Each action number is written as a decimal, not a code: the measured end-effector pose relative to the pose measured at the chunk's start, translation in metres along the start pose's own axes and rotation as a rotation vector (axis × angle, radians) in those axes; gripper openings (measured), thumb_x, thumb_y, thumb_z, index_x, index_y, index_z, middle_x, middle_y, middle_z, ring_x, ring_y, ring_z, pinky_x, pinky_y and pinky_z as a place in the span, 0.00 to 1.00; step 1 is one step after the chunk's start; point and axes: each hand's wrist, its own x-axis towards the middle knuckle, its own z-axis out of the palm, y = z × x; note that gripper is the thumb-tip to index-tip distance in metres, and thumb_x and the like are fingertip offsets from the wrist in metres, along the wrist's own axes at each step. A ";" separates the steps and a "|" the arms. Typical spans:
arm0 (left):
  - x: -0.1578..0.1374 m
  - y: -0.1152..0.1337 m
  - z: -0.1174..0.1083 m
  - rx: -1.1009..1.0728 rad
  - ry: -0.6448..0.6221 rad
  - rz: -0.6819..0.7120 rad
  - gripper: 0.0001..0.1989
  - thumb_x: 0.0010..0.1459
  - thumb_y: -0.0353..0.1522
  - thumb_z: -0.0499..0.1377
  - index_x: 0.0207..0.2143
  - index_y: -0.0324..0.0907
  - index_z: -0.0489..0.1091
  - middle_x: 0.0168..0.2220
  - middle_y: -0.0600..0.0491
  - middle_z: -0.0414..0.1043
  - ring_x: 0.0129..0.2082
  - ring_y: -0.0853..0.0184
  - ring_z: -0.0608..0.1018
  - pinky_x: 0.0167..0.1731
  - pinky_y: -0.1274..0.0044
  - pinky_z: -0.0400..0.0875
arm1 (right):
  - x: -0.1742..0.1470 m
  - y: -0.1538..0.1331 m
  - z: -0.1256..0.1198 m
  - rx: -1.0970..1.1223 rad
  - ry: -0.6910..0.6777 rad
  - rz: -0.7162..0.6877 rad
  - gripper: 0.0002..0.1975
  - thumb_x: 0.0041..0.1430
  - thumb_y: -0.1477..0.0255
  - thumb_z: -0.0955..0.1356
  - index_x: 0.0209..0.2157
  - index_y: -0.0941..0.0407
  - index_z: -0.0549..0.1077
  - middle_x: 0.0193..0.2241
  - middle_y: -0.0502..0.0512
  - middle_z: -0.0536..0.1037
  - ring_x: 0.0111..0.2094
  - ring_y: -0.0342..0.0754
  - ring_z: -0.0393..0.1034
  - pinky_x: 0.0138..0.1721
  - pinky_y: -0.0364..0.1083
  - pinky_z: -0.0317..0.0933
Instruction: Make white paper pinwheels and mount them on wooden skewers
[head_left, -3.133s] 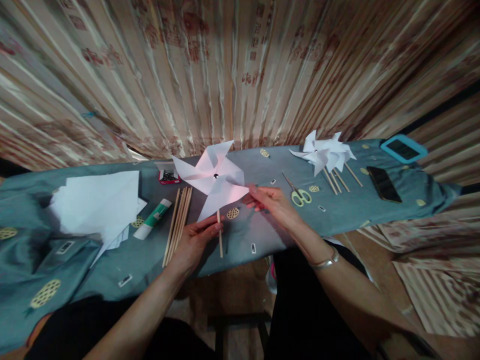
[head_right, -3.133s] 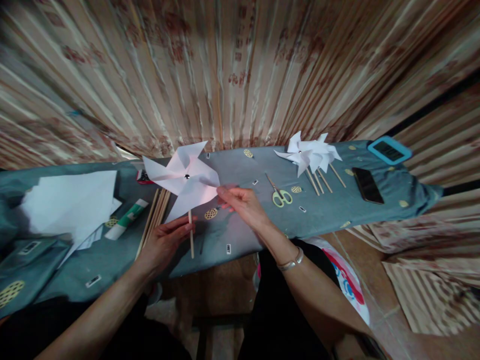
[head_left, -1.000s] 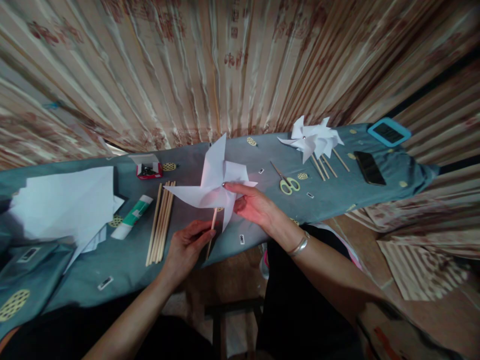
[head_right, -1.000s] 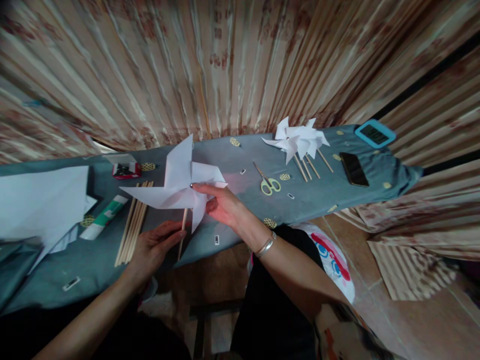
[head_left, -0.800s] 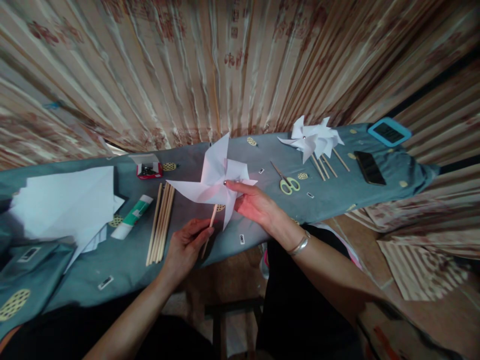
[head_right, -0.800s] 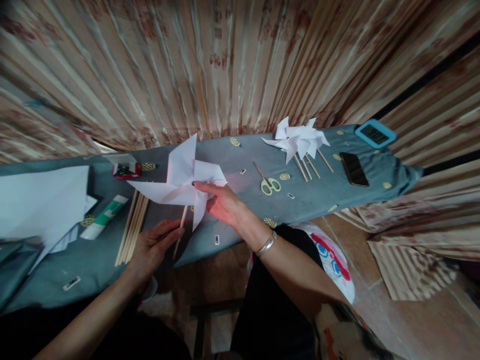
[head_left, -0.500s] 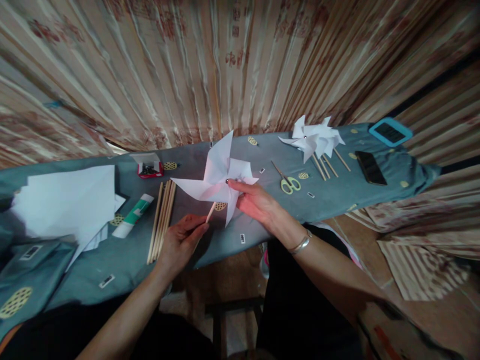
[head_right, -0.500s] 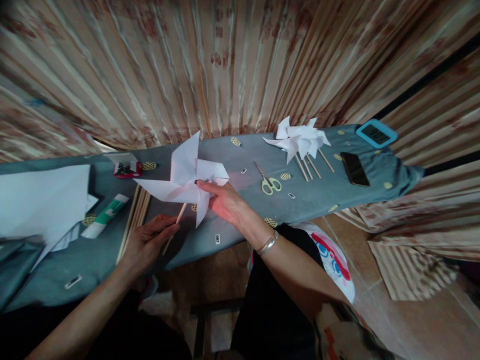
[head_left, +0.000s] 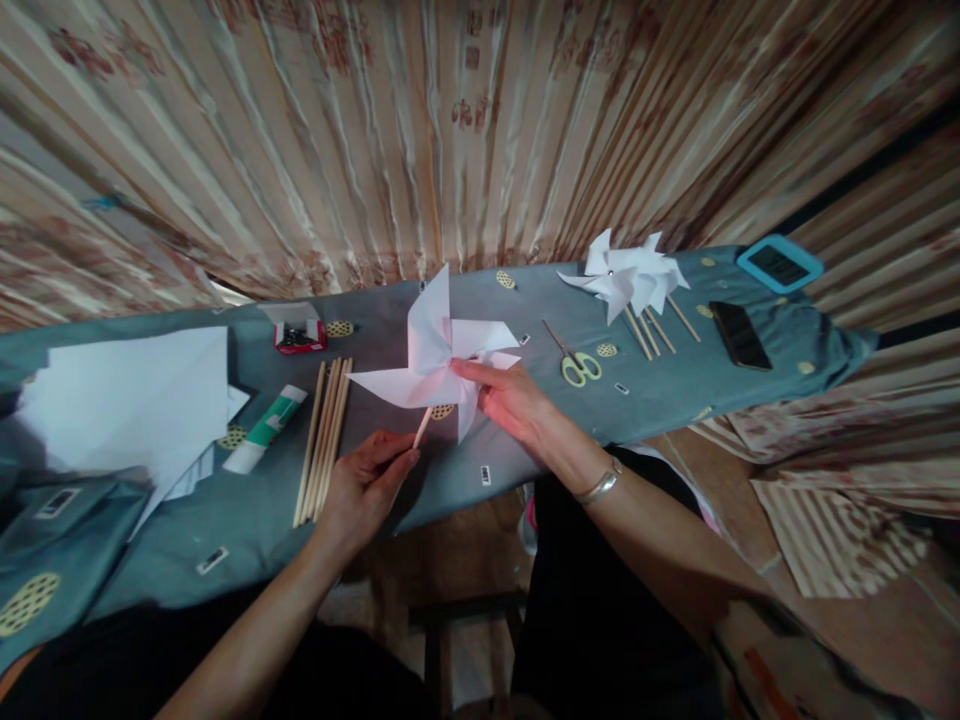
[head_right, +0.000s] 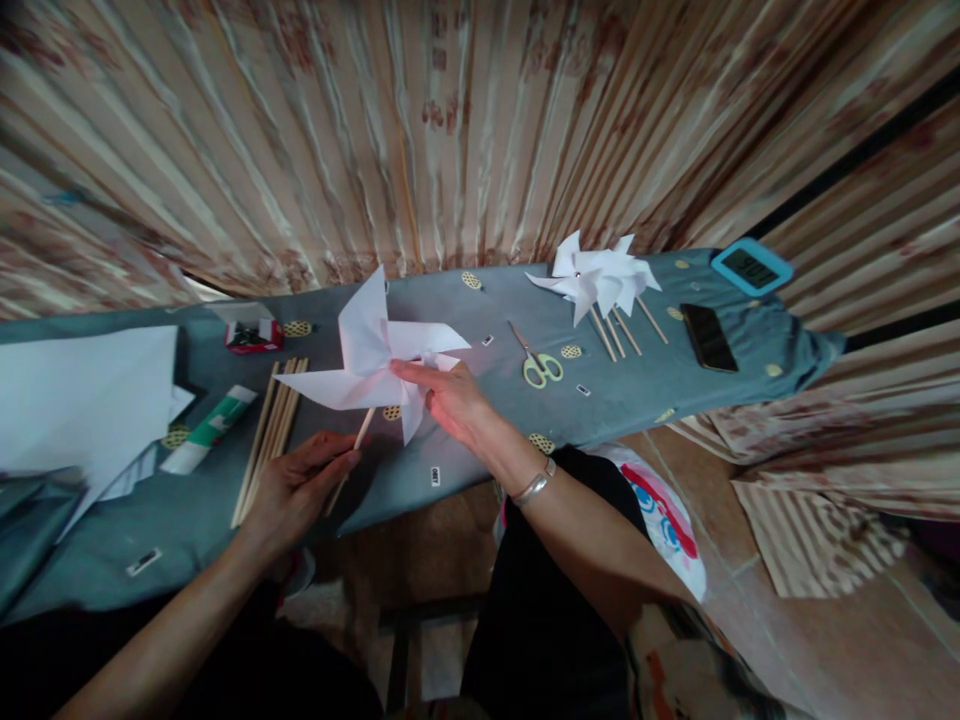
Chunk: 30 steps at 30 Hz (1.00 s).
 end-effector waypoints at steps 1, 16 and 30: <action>0.000 0.001 0.000 -0.010 0.003 -0.006 0.11 0.47 0.38 0.63 0.31 0.41 0.80 0.24 0.53 0.67 0.26 0.68 0.68 0.27 0.78 0.63 | 0.000 0.000 0.000 0.004 0.008 0.010 0.11 0.35 0.74 0.76 0.26 0.57 0.77 0.27 0.51 0.79 0.32 0.45 0.73 0.43 0.48 0.68; -0.004 -0.003 0.003 -0.526 -0.048 -0.417 0.18 0.38 0.38 0.72 0.32 0.38 0.80 0.23 0.54 0.70 0.23 0.75 0.67 0.23 0.83 0.62 | 0.001 -0.002 -0.004 -0.009 0.024 0.029 0.11 0.35 0.75 0.77 0.26 0.56 0.77 0.28 0.51 0.78 0.31 0.45 0.71 0.43 0.48 0.69; -0.004 0.004 0.004 -0.790 -0.218 -0.546 0.13 0.43 0.31 0.69 0.33 0.33 0.78 0.22 0.56 0.63 0.15 0.84 0.51 0.13 0.86 0.41 | 0.002 0.001 -0.006 -0.020 0.051 -0.009 0.11 0.34 0.76 0.76 0.25 0.55 0.77 0.27 0.49 0.79 0.31 0.44 0.72 0.41 0.47 0.69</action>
